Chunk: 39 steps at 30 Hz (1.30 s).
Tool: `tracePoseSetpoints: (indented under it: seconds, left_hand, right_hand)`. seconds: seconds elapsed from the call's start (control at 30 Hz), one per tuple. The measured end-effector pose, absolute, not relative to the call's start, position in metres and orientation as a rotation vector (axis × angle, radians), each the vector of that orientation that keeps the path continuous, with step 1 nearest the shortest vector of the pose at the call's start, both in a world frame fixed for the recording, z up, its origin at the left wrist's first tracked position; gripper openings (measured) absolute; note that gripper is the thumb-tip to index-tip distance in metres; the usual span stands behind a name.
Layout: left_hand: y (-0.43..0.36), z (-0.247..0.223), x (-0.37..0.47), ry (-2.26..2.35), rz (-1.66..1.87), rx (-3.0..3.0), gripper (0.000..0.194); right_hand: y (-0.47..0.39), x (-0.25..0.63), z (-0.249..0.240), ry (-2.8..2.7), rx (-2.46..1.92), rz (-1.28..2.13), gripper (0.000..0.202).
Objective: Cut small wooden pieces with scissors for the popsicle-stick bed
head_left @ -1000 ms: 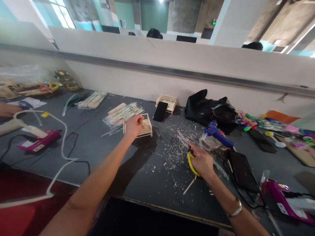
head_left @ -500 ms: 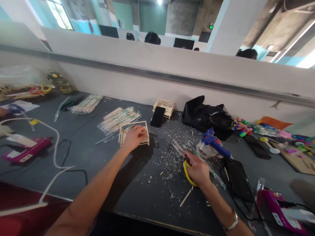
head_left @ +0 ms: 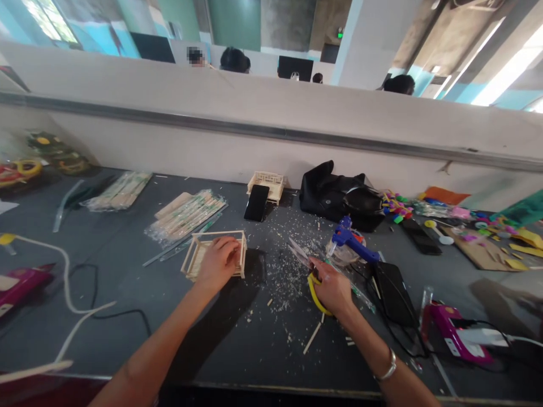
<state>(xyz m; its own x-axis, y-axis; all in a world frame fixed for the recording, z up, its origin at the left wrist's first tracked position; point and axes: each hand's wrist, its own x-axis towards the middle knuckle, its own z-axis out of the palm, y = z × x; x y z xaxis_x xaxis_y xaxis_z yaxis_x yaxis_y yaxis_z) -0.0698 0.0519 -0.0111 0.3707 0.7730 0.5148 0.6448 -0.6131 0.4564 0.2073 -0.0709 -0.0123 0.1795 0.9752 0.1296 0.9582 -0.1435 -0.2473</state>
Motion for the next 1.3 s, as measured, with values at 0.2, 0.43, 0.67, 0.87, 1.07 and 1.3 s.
tracePoseSetpoints:
  seconds: [0.2, 0.43, 0.67, 0.87, 1.07, 1.3]
  left_hand:
    - [0.004, 0.014, -0.069, 1.119, 1.449, 2.509, 0.015]
    - [-0.066, -0.024, -0.084, 0.873, 1.113, 2.602, 0.020]
    - [-0.084, -0.063, -0.107, 1.077, 0.625, 2.867, 0.074]
    - [-0.075, -0.068, -0.059, 1.089, 0.443, 2.860, 0.097]
    - [-0.042, -0.051, 0.034, 1.000, 0.351, 2.577, 0.088]
    - [0.007, -0.011, 0.063, 0.989, 0.824, 2.026, 0.057]
  right_hand:
    - [-0.073, 0.212, 0.008, -1.782, -2.319, 0.216, 0.042]
    - [-0.105, 0.224, 0.013, -1.706, -2.356, 0.322, 0.041]
    - [-0.154, 0.247, -0.011, -1.594, -2.192, 0.360, 0.041]
    - [-0.169, 0.259, -0.025, -1.526, -2.173, 0.290, 0.040]
    - [-0.175, 0.257, -0.039, -1.450, -2.147, 0.202, 0.040]
    - [-0.191, 0.248, -0.038, -1.570, -2.050, 0.139, 0.041]
